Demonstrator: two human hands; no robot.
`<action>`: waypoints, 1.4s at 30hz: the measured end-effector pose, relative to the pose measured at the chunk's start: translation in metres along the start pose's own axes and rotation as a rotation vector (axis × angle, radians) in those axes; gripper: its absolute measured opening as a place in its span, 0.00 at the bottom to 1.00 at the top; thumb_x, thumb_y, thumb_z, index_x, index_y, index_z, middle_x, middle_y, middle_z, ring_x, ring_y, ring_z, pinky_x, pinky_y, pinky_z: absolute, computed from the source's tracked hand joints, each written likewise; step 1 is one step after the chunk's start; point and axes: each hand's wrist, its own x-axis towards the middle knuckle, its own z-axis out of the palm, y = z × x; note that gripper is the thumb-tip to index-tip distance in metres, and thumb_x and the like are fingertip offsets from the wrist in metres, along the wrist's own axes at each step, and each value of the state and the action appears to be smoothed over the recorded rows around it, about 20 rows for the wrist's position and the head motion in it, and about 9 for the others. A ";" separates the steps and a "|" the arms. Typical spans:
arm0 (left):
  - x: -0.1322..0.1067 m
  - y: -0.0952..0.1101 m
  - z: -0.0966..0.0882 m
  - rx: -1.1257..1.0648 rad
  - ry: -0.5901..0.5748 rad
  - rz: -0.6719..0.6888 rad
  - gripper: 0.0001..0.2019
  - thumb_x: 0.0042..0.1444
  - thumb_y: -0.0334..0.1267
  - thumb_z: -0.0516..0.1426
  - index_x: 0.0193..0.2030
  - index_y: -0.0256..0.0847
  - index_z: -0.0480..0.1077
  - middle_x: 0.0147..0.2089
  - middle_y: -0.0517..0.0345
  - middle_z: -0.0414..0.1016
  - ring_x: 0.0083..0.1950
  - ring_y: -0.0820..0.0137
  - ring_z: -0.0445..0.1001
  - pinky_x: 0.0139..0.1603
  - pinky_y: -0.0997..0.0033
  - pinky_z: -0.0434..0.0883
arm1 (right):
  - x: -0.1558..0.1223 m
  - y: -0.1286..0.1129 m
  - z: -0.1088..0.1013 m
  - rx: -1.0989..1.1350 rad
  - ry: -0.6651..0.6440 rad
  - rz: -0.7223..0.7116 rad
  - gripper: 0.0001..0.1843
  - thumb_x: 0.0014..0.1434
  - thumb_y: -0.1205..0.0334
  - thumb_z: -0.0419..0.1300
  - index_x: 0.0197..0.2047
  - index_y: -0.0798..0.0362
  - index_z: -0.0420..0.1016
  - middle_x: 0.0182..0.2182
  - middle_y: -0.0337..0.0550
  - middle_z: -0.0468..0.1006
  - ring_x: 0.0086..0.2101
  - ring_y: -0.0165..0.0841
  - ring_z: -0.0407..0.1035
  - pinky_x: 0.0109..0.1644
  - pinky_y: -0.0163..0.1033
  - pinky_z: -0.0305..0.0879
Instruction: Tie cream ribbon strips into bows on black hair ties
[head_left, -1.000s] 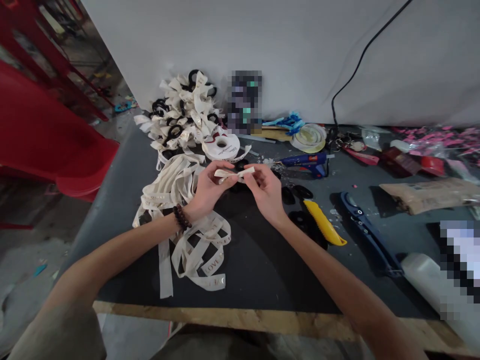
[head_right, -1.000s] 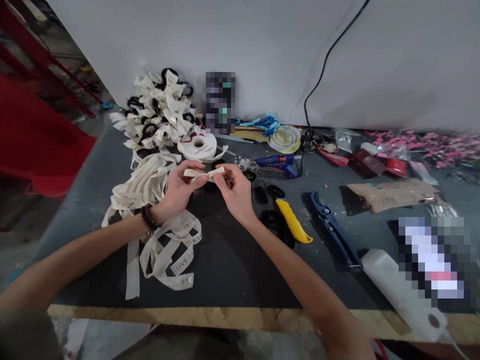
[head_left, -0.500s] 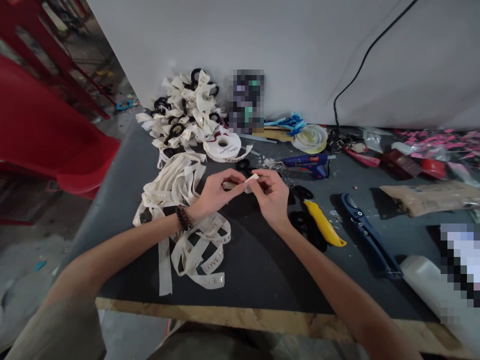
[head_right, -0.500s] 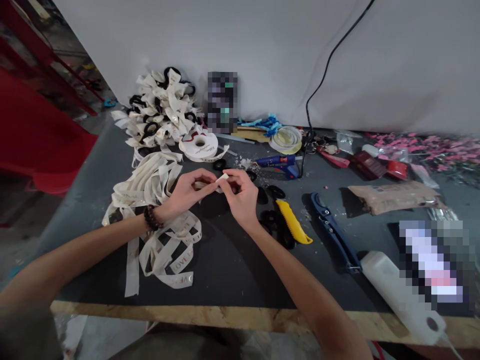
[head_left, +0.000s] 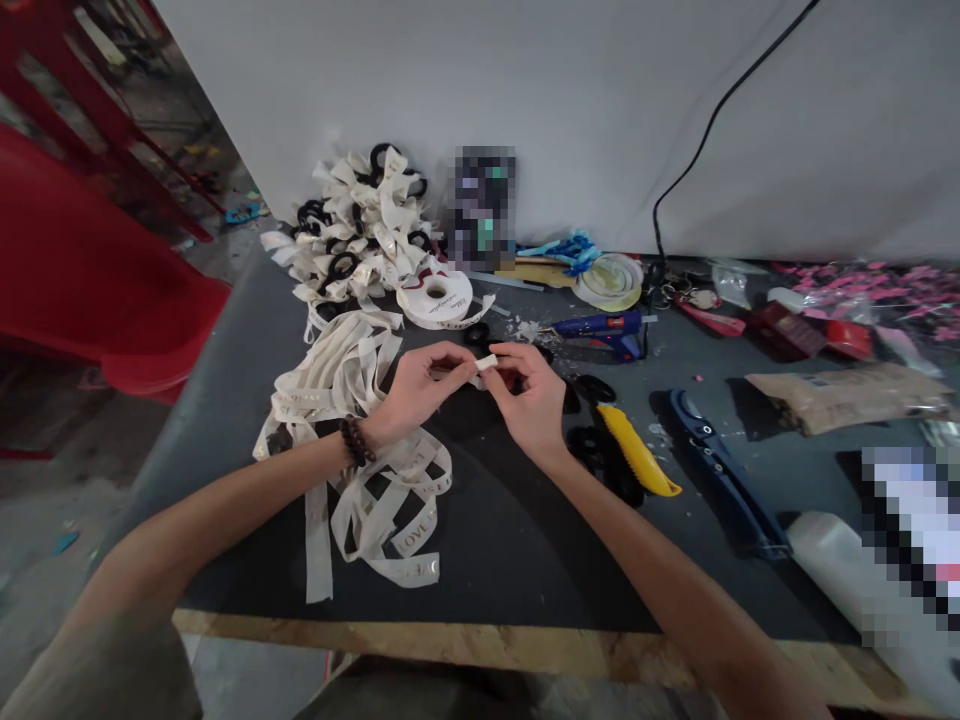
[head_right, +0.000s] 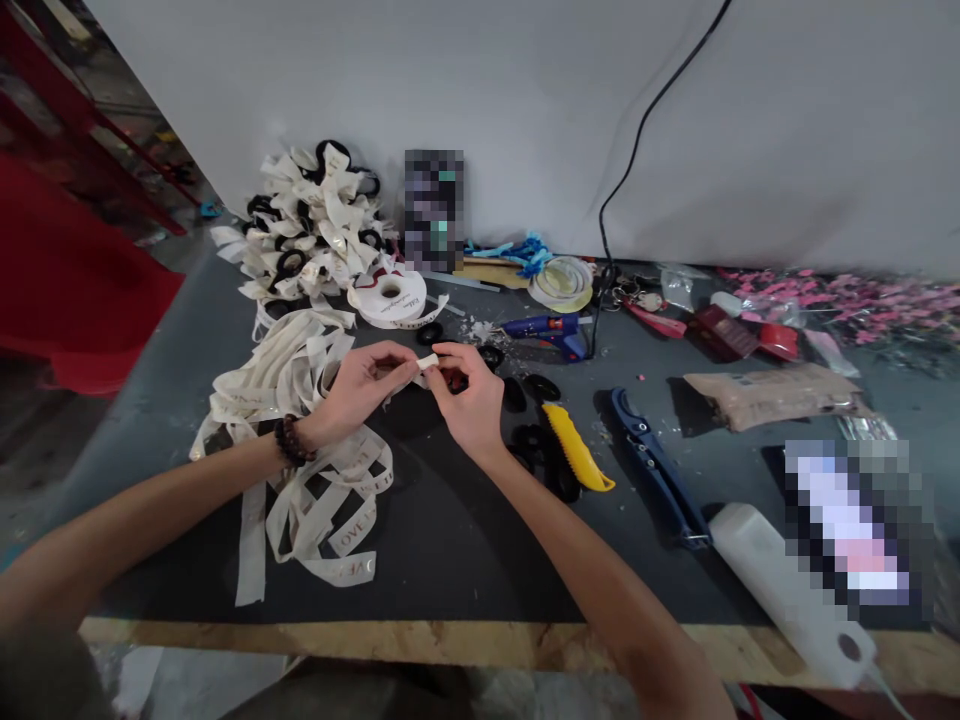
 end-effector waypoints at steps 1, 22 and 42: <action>0.000 0.001 0.000 0.005 -0.014 -0.004 0.19 0.63 0.58 0.69 0.37 0.44 0.82 0.32 0.54 0.81 0.29 0.70 0.75 0.28 0.71 0.74 | 0.000 0.000 0.000 -0.011 -0.003 -0.006 0.11 0.65 0.53 0.68 0.49 0.46 0.82 0.35 0.40 0.89 0.34 0.38 0.82 0.40 0.44 0.78; -0.005 -0.002 0.001 0.096 0.070 0.062 0.06 0.60 0.34 0.67 0.33 0.43 0.75 0.31 0.59 0.81 0.30 0.73 0.76 0.32 0.74 0.73 | -0.001 -0.008 -0.004 -0.137 -0.047 -0.027 0.13 0.64 0.58 0.63 0.42 0.44 0.91 0.31 0.38 0.89 0.26 0.36 0.76 0.34 0.42 0.74; 0.000 -0.011 0.001 -0.075 -0.122 0.063 0.24 0.61 0.55 0.73 0.48 0.42 0.70 0.36 0.60 0.79 0.37 0.71 0.81 0.40 0.71 0.78 | -0.001 -0.010 -0.005 -0.146 -0.038 0.041 0.10 0.61 0.54 0.65 0.30 0.47 0.83 0.25 0.37 0.85 0.24 0.33 0.73 0.32 0.37 0.69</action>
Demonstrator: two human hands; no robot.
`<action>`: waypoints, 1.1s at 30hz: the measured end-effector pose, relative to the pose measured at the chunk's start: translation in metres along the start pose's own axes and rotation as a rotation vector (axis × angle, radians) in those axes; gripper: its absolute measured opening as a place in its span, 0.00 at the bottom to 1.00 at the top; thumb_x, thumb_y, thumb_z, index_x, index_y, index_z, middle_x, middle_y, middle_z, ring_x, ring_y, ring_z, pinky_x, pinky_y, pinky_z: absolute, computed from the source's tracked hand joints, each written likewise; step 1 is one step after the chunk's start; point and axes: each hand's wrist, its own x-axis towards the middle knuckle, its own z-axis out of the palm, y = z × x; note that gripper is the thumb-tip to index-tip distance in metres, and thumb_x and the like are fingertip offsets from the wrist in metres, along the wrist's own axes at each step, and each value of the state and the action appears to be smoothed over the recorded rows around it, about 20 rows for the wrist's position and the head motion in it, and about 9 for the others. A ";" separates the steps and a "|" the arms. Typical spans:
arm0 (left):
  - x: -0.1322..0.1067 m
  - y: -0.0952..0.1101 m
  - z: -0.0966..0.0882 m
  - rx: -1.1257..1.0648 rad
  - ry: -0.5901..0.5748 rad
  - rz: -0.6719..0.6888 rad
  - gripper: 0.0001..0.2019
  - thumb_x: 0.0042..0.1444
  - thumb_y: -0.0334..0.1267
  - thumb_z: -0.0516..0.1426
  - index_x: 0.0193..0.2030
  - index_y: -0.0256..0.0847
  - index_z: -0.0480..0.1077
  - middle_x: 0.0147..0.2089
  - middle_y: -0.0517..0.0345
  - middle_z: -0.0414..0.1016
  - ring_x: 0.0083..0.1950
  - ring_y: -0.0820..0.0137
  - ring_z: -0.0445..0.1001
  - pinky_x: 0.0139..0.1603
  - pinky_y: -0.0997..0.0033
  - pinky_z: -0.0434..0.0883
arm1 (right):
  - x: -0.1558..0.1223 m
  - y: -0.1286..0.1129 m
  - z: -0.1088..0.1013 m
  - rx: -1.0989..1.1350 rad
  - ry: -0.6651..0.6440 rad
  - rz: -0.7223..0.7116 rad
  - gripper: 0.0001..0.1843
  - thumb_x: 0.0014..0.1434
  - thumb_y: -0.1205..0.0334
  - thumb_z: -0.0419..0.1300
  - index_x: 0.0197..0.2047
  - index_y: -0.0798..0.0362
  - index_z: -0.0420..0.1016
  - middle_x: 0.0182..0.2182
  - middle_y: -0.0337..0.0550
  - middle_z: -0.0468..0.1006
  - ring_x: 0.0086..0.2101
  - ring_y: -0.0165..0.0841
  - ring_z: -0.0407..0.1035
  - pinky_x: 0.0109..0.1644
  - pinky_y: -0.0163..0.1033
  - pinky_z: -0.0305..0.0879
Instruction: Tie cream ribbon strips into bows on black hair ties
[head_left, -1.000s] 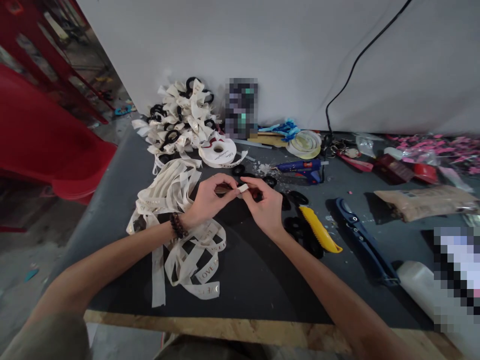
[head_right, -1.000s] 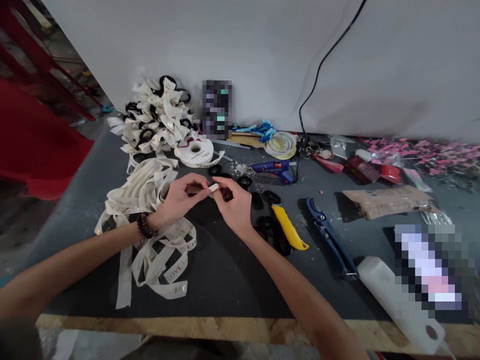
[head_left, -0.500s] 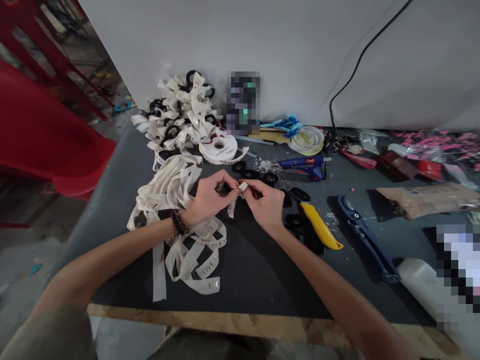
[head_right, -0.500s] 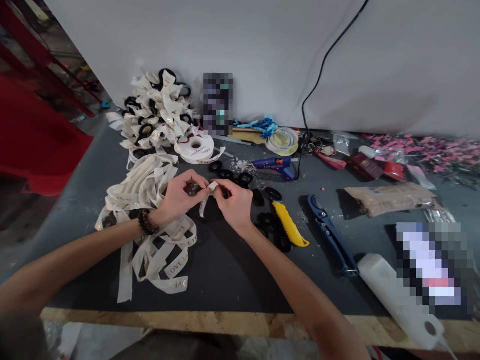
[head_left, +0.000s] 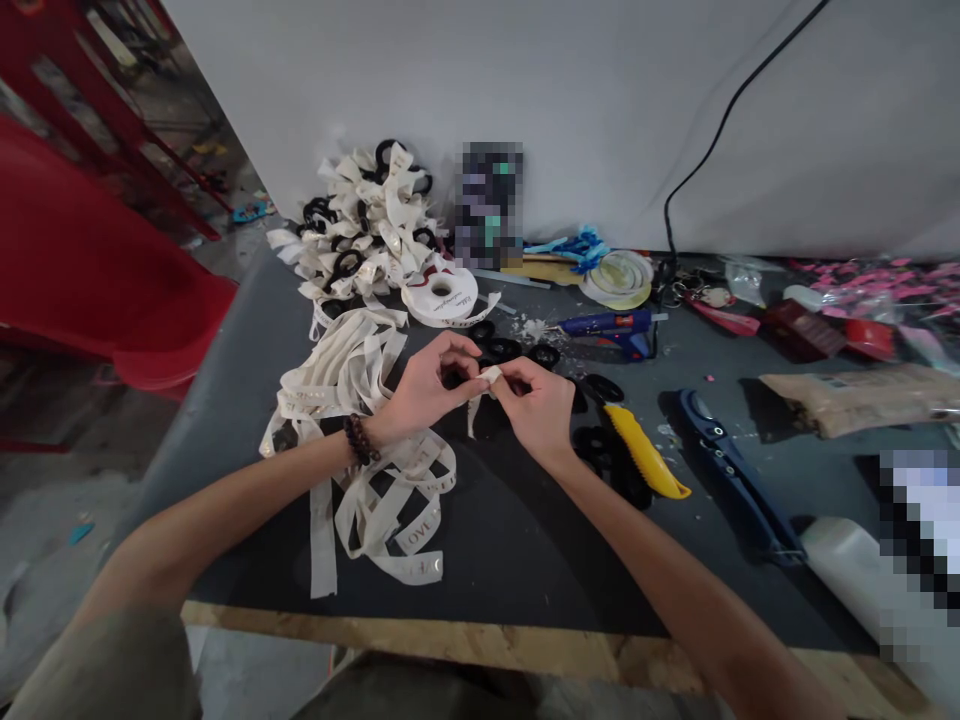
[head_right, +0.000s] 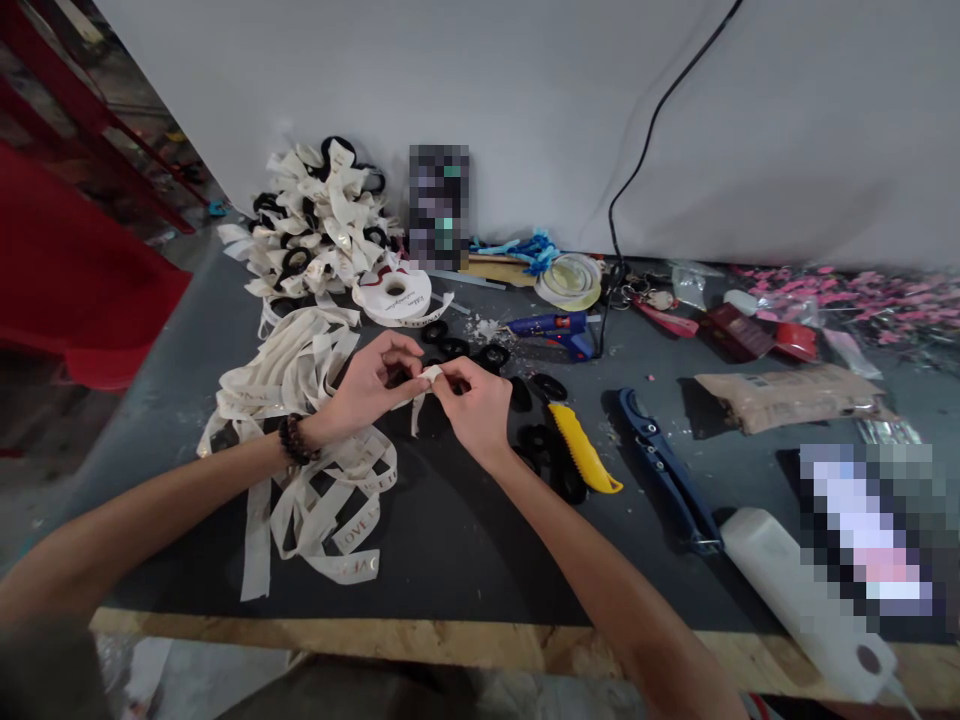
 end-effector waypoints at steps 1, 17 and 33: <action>0.000 -0.001 0.000 0.009 -0.001 0.011 0.23 0.62 0.55 0.72 0.49 0.42 0.71 0.36 0.60 0.79 0.37 0.71 0.81 0.40 0.70 0.78 | 0.000 0.000 0.000 0.002 0.006 0.004 0.12 0.61 0.53 0.66 0.28 0.47 0.82 0.24 0.36 0.83 0.24 0.32 0.71 0.31 0.37 0.67; -0.002 -0.011 -0.005 0.043 0.026 0.052 0.17 0.72 0.49 0.64 0.59 0.43 0.69 0.40 0.59 0.77 0.40 0.71 0.78 0.40 0.72 0.74 | 0.000 -0.002 0.002 0.065 0.039 -0.057 0.10 0.63 0.54 0.64 0.40 0.46 0.87 0.32 0.39 0.89 0.30 0.35 0.78 0.34 0.39 0.71; -0.005 -0.004 0.000 0.050 0.046 0.011 0.21 0.69 0.42 0.66 0.63 0.45 0.67 0.40 0.60 0.78 0.41 0.71 0.80 0.40 0.74 0.75 | 0.000 -0.001 0.003 0.034 0.032 -0.036 0.08 0.60 0.53 0.64 0.31 0.45 0.75 0.26 0.34 0.82 0.24 0.31 0.70 0.32 0.38 0.69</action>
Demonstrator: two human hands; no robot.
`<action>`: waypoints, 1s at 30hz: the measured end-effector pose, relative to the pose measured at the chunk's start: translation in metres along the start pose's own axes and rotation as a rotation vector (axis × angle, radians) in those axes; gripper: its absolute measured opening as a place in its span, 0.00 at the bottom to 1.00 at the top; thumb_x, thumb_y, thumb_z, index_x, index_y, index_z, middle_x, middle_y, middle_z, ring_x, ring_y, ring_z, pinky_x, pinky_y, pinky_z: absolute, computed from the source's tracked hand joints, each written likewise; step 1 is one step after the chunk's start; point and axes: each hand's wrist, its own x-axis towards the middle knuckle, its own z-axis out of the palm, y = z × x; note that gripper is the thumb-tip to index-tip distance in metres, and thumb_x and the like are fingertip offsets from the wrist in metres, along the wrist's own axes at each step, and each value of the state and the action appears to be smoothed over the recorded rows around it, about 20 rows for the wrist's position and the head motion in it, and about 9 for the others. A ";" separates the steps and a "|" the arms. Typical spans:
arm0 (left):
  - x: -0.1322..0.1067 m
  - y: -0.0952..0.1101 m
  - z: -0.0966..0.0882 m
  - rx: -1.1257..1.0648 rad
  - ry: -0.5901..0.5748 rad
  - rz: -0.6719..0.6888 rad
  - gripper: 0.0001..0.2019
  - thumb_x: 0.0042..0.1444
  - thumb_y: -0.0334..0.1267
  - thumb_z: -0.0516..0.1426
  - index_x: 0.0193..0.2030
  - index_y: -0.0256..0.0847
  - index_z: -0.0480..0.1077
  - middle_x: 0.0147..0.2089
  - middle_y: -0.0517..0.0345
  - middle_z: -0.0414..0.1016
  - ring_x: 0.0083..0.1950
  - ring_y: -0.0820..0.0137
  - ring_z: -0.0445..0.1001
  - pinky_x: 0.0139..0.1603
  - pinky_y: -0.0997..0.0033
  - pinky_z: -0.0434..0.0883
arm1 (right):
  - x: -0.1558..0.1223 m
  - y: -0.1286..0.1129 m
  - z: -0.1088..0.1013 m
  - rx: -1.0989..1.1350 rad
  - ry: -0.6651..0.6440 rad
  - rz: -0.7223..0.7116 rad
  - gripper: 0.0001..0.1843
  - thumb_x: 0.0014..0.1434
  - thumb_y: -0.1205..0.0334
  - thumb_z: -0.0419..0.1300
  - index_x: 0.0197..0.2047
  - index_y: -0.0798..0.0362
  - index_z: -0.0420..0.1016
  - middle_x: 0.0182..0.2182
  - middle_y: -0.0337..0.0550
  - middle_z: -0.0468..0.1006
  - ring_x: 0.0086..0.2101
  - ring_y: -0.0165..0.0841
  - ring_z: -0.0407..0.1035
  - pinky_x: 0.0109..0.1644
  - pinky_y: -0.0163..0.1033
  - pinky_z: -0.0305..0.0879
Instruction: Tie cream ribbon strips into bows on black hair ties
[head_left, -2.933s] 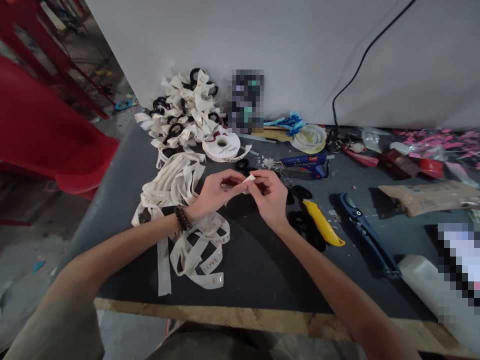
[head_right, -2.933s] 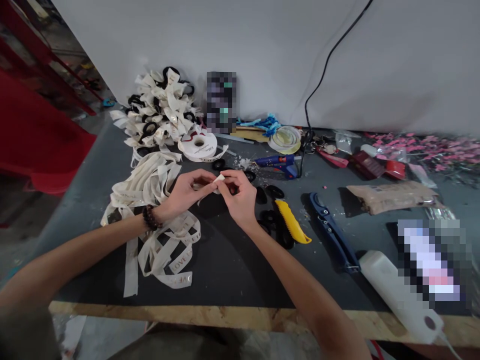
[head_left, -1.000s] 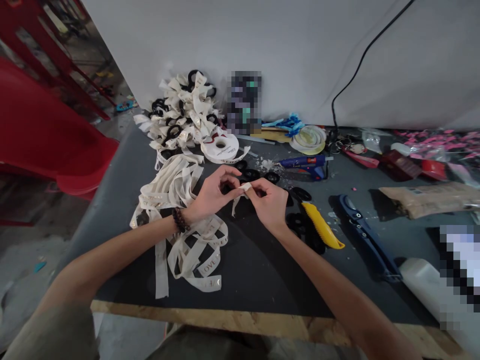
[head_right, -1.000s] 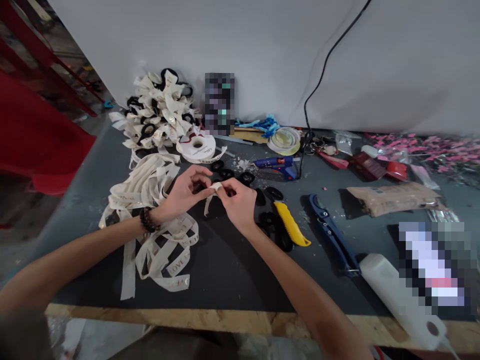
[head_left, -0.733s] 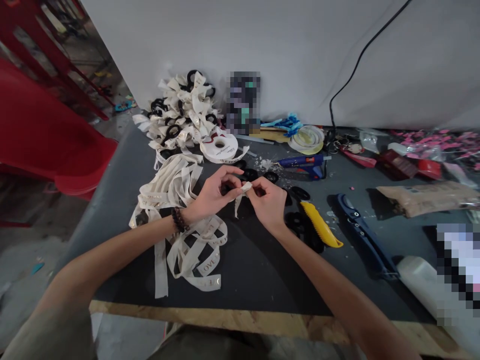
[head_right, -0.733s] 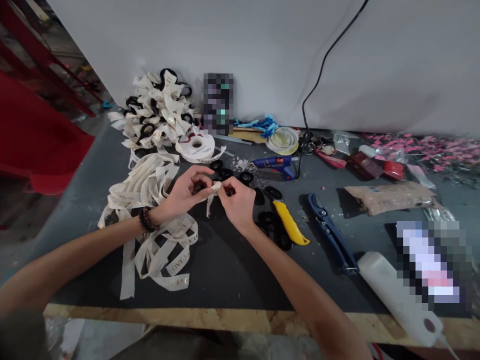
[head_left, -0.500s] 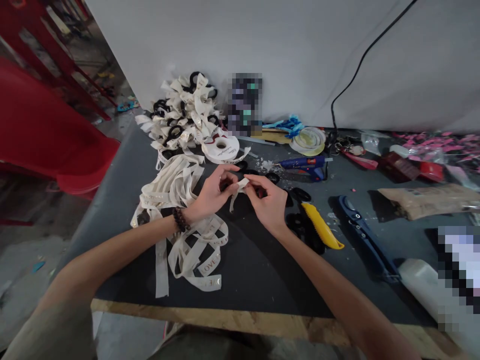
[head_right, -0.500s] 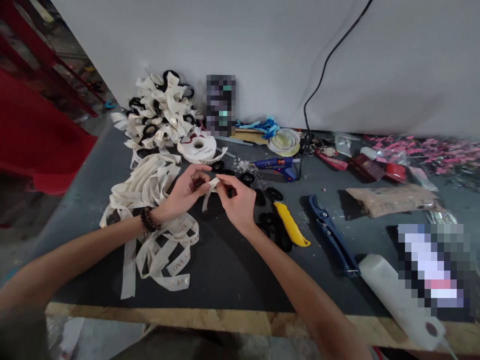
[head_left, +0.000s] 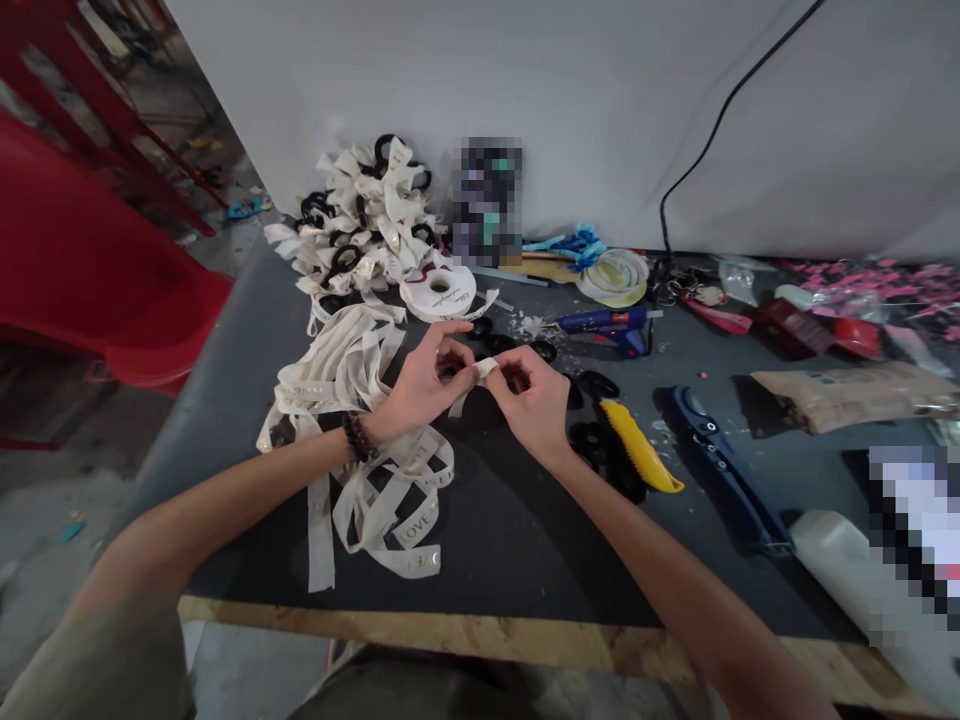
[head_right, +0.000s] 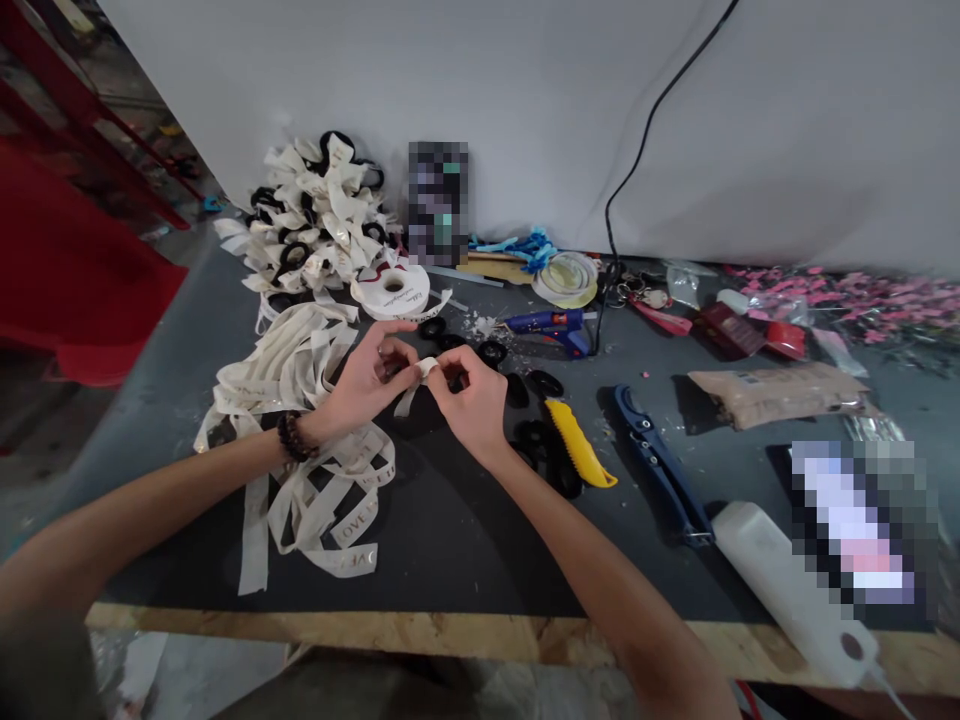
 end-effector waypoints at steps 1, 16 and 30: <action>0.000 0.000 0.000 -0.007 0.008 -0.004 0.22 0.68 0.42 0.66 0.64 0.45 0.66 0.40 0.61 0.78 0.41 0.71 0.81 0.40 0.73 0.76 | 0.000 0.000 0.000 0.009 0.001 0.001 0.07 0.60 0.54 0.64 0.32 0.45 0.75 0.26 0.34 0.82 0.25 0.32 0.71 0.32 0.38 0.70; 0.000 0.005 0.001 0.019 0.001 0.108 0.23 0.72 0.49 0.65 0.67 0.45 0.66 0.43 0.57 0.79 0.42 0.70 0.80 0.40 0.73 0.77 | 0.001 0.003 0.000 0.031 -0.066 0.034 0.12 0.65 0.46 0.67 0.37 0.44 0.84 0.32 0.39 0.89 0.31 0.37 0.81 0.39 0.42 0.79; 0.000 -0.009 -0.005 0.049 -0.083 0.086 0.23 0.69 0.31 0.61 0.69 0.46 0.68 0.55 0.53 0.73 0.38 0.78 0.76 0.42 0.76 0.78 | 0.001 -0.001 0.000 0.041 -0.101 -0.007 0.07 0.65 0.54 0.66 0.39 0.45 0.85 0.34 0.39 0.89 0.31 0.36 0.81 0.38 0.40 0.78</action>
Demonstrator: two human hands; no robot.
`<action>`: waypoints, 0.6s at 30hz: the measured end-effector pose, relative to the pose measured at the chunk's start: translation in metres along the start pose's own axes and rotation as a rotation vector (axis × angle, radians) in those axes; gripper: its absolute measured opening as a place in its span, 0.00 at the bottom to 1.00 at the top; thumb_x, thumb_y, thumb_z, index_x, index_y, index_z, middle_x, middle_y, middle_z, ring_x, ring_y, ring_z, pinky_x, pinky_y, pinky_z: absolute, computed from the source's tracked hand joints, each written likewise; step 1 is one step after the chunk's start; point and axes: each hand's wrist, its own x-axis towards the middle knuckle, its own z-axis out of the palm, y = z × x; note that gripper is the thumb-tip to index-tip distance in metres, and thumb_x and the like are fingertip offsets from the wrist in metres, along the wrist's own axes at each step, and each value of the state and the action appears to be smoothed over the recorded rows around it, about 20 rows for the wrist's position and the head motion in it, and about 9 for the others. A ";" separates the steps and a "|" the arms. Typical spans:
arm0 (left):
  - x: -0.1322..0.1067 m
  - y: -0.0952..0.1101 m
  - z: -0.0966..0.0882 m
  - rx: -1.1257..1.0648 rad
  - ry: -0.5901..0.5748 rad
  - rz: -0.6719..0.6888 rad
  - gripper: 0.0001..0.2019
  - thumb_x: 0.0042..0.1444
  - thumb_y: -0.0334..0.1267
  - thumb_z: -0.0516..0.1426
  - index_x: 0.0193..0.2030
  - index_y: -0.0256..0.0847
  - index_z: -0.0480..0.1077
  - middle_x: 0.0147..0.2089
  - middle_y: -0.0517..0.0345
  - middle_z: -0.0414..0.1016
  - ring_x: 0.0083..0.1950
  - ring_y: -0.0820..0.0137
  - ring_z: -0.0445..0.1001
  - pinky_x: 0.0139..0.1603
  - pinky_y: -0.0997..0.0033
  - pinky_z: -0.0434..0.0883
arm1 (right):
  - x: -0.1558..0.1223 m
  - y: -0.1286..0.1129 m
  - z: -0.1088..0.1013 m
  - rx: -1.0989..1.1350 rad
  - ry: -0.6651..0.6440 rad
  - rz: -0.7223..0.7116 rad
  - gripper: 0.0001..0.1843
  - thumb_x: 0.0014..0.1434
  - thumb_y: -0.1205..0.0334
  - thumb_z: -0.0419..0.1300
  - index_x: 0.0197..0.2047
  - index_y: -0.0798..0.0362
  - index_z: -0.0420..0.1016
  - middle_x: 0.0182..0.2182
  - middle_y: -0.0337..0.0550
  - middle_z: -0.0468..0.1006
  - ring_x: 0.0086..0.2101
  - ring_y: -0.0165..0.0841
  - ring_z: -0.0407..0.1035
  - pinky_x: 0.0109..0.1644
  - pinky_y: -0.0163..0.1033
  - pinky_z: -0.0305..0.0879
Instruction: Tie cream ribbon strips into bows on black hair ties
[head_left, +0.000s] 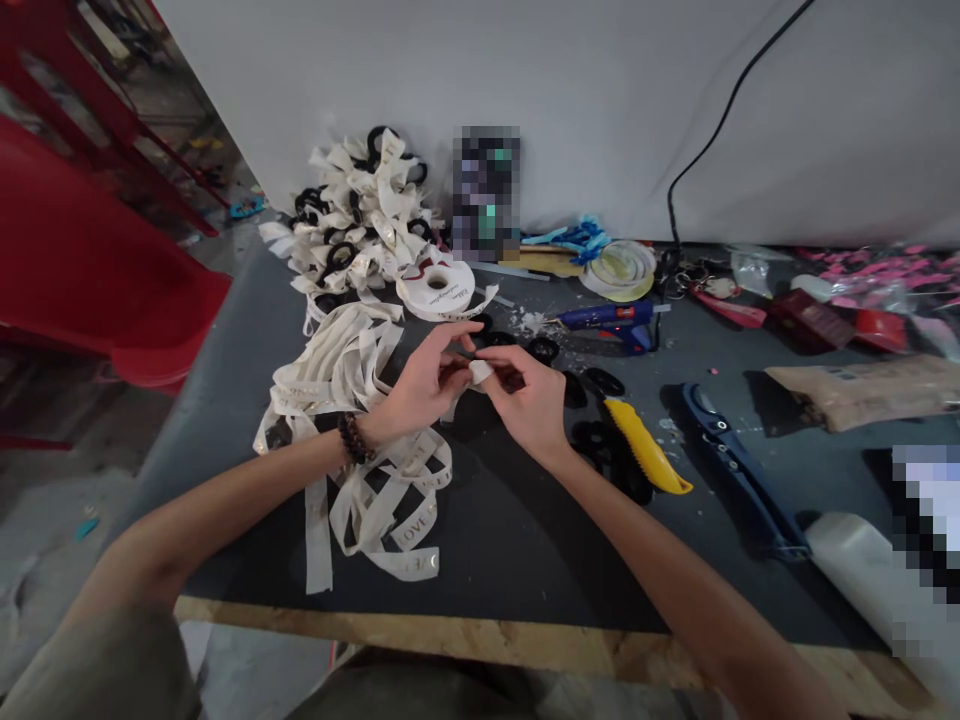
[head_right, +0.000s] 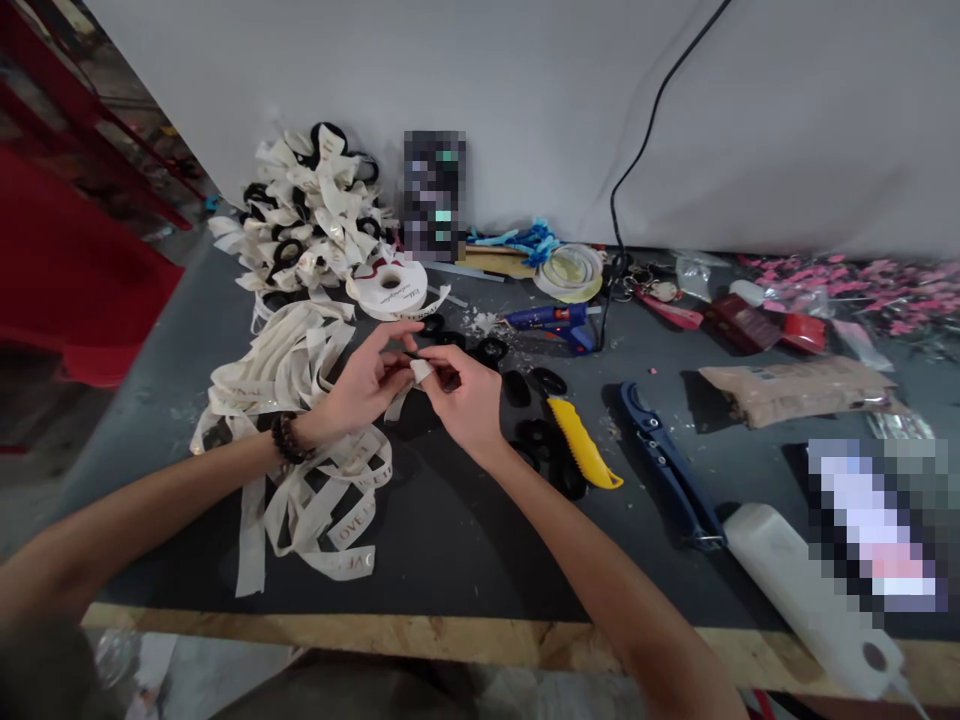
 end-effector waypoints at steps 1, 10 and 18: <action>0.000 0.000 0.000 -0.006 -0.004 0.007 0.23 0.69 0.30 0.60 0.69 0.47 0.68 0.56 0.52 0.73 0.37 0.78 0.76 0.42 0.76 0.77 | 0.000 0.000 0.000 -0.008 -0.003 -0.004 0.06 0.64 0.55 0.66 0.39 0.45 0.85 0.34 0.39 0.89 0.30 0.36 0.81 0.38 0.40 0.78; -0.002 0.004 0.002 -0.034 0.038 0.024 0.23 0.70 0.41 0.65 0.69 0.49 0.67 0.57 0.52 0.75 0.42 0.75 0.80 0.43 0.74 0.79 | 0.001 0.003 0.000 -0.026 0.026 0.031 0.06 0.59 0.62 0.63 0.37 0.45 0.83 0.33 0.38 0.89 0.32 0.37 0.82 0.41 0.41 0.79; 0.000 0.006 0.001 -0.036 0.096 -0.015 0.32 0.65 0.61 0.68 0.67 0.48 0.68 0.54 0.53 0.76 0.38 0.75 0.77 0.40 0.71 0.78 | 0.001 0.003 -0.001 -0.024 0.029 0.009 0.05 0.63 0.56 0.65 0.35 0.45 0.80 0.31 0.37 0.87 0.30 0.36 0.78 0.37 0.39 0.76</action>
